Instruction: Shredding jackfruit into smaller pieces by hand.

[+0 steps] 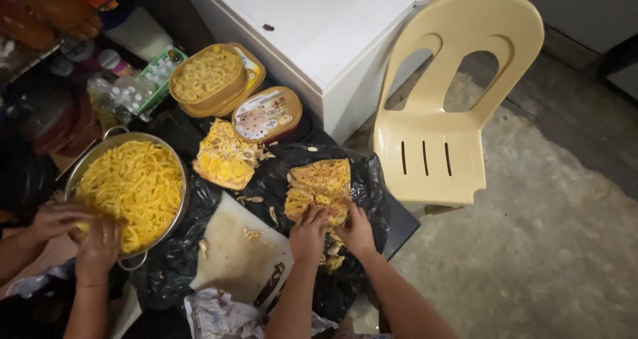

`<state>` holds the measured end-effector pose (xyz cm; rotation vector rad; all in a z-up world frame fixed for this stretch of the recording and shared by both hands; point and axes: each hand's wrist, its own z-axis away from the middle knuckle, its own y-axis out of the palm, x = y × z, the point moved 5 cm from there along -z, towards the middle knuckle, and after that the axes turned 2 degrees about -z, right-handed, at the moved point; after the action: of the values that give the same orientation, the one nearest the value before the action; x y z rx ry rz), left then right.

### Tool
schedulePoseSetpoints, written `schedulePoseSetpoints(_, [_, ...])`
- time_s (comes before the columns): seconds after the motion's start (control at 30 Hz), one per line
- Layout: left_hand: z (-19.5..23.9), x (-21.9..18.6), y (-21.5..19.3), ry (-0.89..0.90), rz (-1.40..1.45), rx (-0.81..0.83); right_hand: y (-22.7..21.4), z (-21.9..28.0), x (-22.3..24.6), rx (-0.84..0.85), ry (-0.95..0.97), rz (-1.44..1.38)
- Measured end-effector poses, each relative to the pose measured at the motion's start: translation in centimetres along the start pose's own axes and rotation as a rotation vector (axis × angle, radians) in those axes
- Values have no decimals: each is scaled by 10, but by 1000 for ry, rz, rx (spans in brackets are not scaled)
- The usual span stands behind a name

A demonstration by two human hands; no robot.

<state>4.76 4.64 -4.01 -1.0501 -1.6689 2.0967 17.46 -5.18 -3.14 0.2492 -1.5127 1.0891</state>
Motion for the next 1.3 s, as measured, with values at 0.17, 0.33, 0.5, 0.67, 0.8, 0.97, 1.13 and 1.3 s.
schedulePoseSetpoints(0.17, [11,-11,-35,26,150,-143,-12,4,19,19,-2,-79])
schedulePoseSetpoints(0.33, [29,-21,-42,-43,288,-215,-11,20,34,-212,-104,74])
schedulePoseSetpoints(0.5, [30,-14,-28,-113,394,-255,14,32,14,-245,-40,24])
schedulePoseSetpoints(0.67, [26,-7,-14,-227,417,-179,24,38,1,-294,36,-104])
schedulePoseSetpoints(0.8, [26,-6,-20,-130,483,-295,30,44,-4,-315,85,-179])
schedulePoseSetpoints(0.97, [14,-8,-38,-164,527,-227,25,47,16,-251,-11,-161])
schedulePoseSetpoints(1.13, [-2,13,-10,-147,464,-164,21,33,5,-176,-45,-129])
schedulePoseSetpoints(1.3, [-13,17,-1,-118,358,-76,19,41,15,-173,-129,-158])
